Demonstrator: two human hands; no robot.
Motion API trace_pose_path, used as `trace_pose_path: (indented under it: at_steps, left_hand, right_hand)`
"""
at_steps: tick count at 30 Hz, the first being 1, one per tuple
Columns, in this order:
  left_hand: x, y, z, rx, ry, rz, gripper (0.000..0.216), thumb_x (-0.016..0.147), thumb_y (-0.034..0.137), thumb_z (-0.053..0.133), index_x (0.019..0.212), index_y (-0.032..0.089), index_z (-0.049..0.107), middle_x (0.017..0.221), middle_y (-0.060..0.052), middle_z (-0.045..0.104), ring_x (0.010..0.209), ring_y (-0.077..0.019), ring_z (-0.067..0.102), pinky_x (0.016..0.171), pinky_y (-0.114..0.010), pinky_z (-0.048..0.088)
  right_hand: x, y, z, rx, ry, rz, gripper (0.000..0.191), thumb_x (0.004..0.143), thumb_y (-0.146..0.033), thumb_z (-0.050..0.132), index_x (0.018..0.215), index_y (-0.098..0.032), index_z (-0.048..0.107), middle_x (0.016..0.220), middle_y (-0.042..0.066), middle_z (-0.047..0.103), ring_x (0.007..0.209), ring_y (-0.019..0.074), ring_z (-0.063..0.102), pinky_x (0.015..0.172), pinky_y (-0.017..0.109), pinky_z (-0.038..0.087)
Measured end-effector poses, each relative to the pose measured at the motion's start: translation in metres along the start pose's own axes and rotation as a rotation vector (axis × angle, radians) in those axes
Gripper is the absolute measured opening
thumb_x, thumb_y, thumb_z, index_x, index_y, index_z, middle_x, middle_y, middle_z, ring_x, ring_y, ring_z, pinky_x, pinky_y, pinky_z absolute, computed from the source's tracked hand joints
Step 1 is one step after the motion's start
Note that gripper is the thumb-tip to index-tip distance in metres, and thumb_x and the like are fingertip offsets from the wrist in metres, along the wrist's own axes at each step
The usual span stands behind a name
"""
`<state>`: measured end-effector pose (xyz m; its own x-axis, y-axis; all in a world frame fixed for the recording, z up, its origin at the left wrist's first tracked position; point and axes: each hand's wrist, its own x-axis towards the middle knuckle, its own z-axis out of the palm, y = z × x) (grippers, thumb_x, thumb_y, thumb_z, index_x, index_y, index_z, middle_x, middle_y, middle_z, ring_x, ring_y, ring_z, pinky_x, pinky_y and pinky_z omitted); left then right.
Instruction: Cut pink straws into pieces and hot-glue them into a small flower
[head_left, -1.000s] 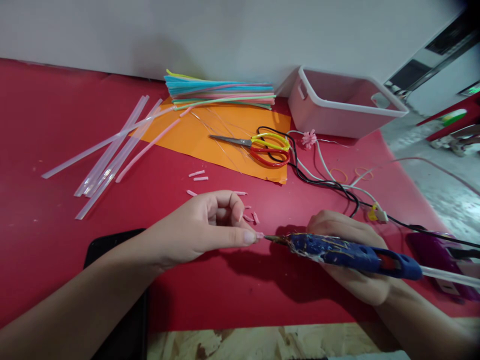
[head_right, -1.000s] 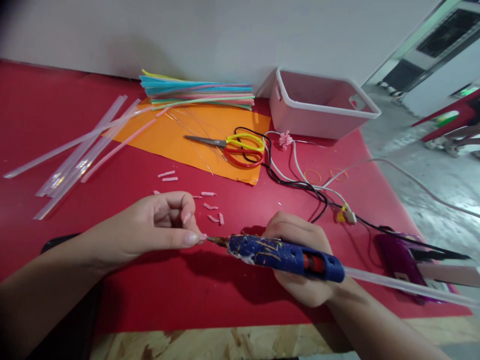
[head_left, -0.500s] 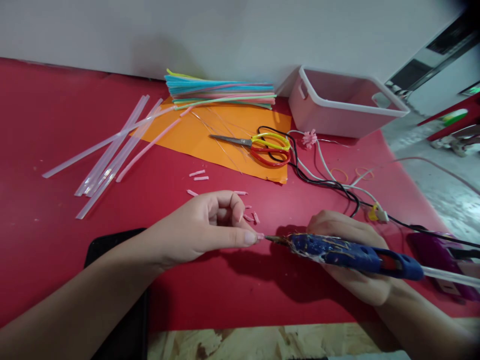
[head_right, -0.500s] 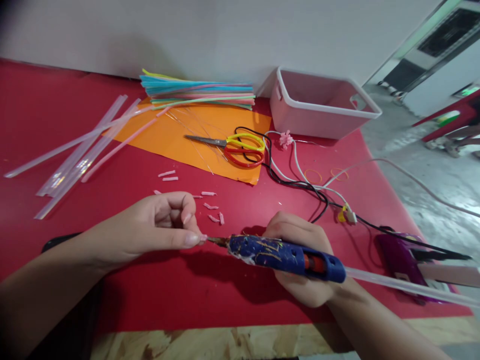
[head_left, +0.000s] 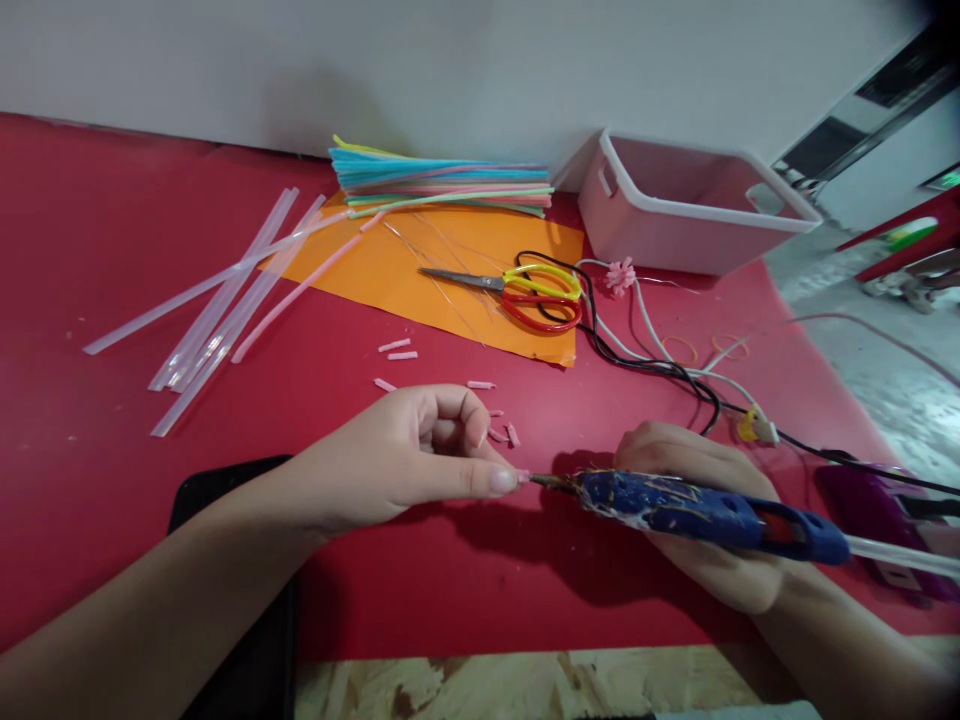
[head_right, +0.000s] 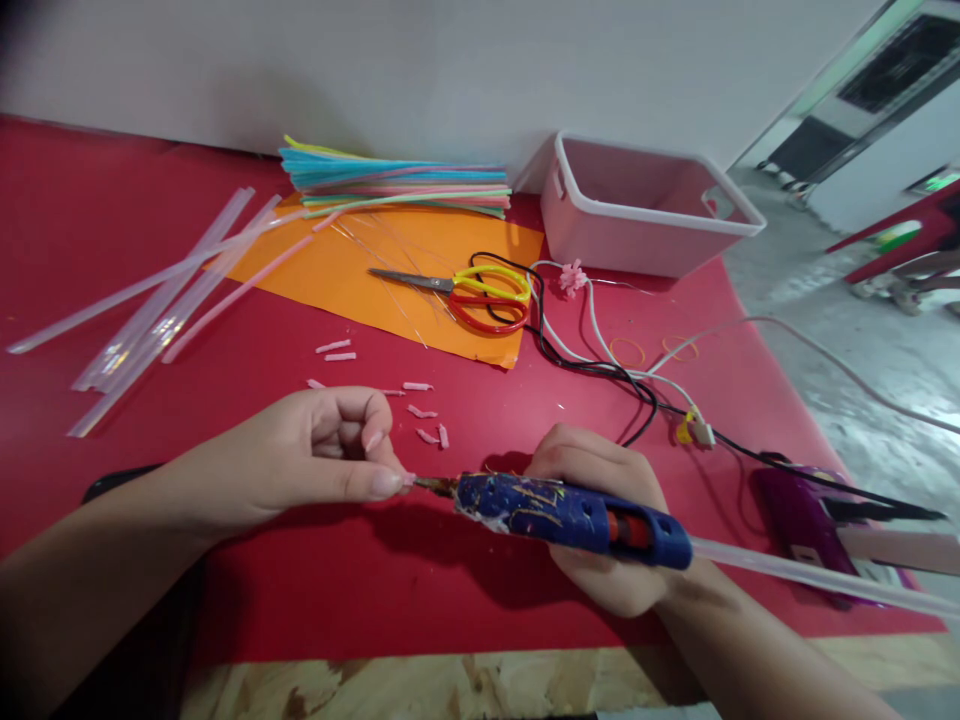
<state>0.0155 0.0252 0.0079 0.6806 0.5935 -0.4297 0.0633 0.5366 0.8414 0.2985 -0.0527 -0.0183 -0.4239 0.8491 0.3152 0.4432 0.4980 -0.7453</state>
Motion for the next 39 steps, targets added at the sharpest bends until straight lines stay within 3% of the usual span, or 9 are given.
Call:
trace_pose_path:
  at_steps: [19,39]
  left_hand:
    - [0.0001,0.0003,0.0004,0.019,0.011,-0.021,0.032,0.078,0.017,0.084,0.074,0.017,0.052,0.066,0.006,0.065,0.061,-0.0048,0.055,0.057,-0.015,0.043]
    - [-0.0003,-0.0017,-0.0002,-0.007,0.034,0.007,0.034,0.081,0.017,0.083,0.074,0.017,0.050,0.068,0.005,0.067,0.066,-0.0064,0.060,0.061,-0.016,0.044]
  right_hand:
    - [0.0030,-0.0024,-0.0004,-0.027,-0.001,-0.001,0.020,0.096,-0.039,0.056,0.091,-0.022,0.064,0.077,0.006,0.066,0.067,0.0189,0.064,0.060,0.031,0.052]
    - [-0.0003,0.0019,-0.0025,0.032,0.067,0.045,0.006,0.090,-0.026,0.065,0.090,-0.020,0.066,0.077,0.005,0.064,0.066,0.0181,0.062,0.058,0.031,0.048]
